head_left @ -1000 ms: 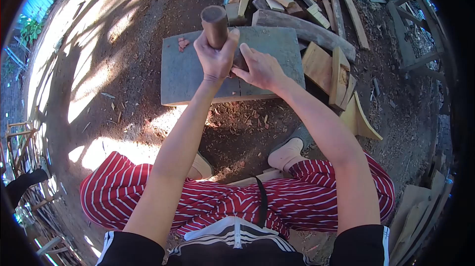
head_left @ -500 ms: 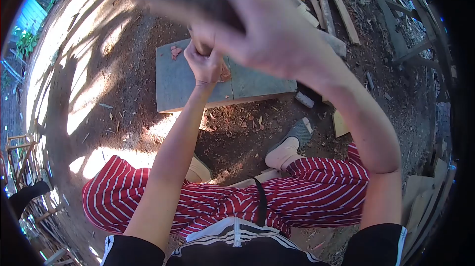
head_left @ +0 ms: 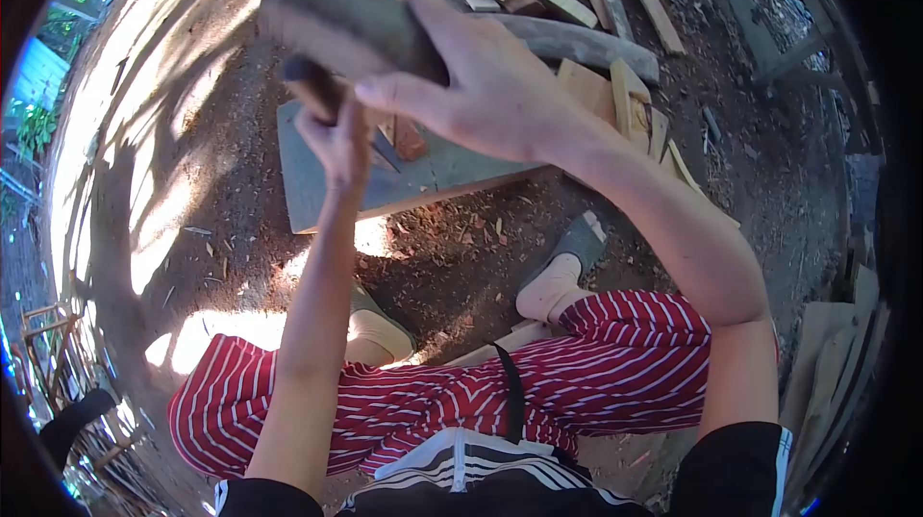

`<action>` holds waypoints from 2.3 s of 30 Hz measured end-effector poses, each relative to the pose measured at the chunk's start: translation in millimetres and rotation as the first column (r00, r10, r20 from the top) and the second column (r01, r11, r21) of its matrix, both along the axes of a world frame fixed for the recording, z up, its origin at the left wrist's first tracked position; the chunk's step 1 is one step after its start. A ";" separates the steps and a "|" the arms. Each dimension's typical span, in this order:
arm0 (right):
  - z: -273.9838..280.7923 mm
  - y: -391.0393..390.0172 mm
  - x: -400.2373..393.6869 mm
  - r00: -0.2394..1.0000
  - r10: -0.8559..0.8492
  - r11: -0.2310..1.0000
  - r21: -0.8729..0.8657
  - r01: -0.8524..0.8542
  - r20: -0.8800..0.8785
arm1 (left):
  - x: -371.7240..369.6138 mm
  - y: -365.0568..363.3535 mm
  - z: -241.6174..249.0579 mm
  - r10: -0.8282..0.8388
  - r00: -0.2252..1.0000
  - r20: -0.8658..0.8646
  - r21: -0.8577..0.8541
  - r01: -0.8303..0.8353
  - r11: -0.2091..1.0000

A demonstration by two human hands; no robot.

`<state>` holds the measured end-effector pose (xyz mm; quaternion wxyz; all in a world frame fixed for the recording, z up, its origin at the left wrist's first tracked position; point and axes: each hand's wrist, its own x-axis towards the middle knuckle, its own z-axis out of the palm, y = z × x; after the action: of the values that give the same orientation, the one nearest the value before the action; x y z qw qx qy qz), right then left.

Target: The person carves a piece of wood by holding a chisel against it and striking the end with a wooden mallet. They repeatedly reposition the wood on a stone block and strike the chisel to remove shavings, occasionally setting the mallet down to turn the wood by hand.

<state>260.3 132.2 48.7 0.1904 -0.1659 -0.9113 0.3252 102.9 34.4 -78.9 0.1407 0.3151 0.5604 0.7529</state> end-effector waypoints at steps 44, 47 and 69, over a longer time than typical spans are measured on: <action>-148.3 13.2 -19.1 0.917 -0.051 0.973 -0.188 0.135 0.396 | 19.8 18.4 27.8 -0.016 0.988 0.152 0.130 -0.004 0.992; -148.5 14.4 -19.3 0.900 -0.054 0.972 -0.182 0.145 0.432 | 21.1 20.3 31.1 -0.004 0.988 0.154 0.133 -0.016 0.991; -43.4 38.4 -17.7 0.974 -0.134 0.800 -0.559 0.216 0.184 | 17.1 25.5 0.1 0.055 0.998 -0.038 0.032 -0.054 0.998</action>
<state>242.5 170.6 5.4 0.0983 -0.3209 -0.7618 0.5541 120.0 59.9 -78.8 0.1044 0.3165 0.5597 0.7587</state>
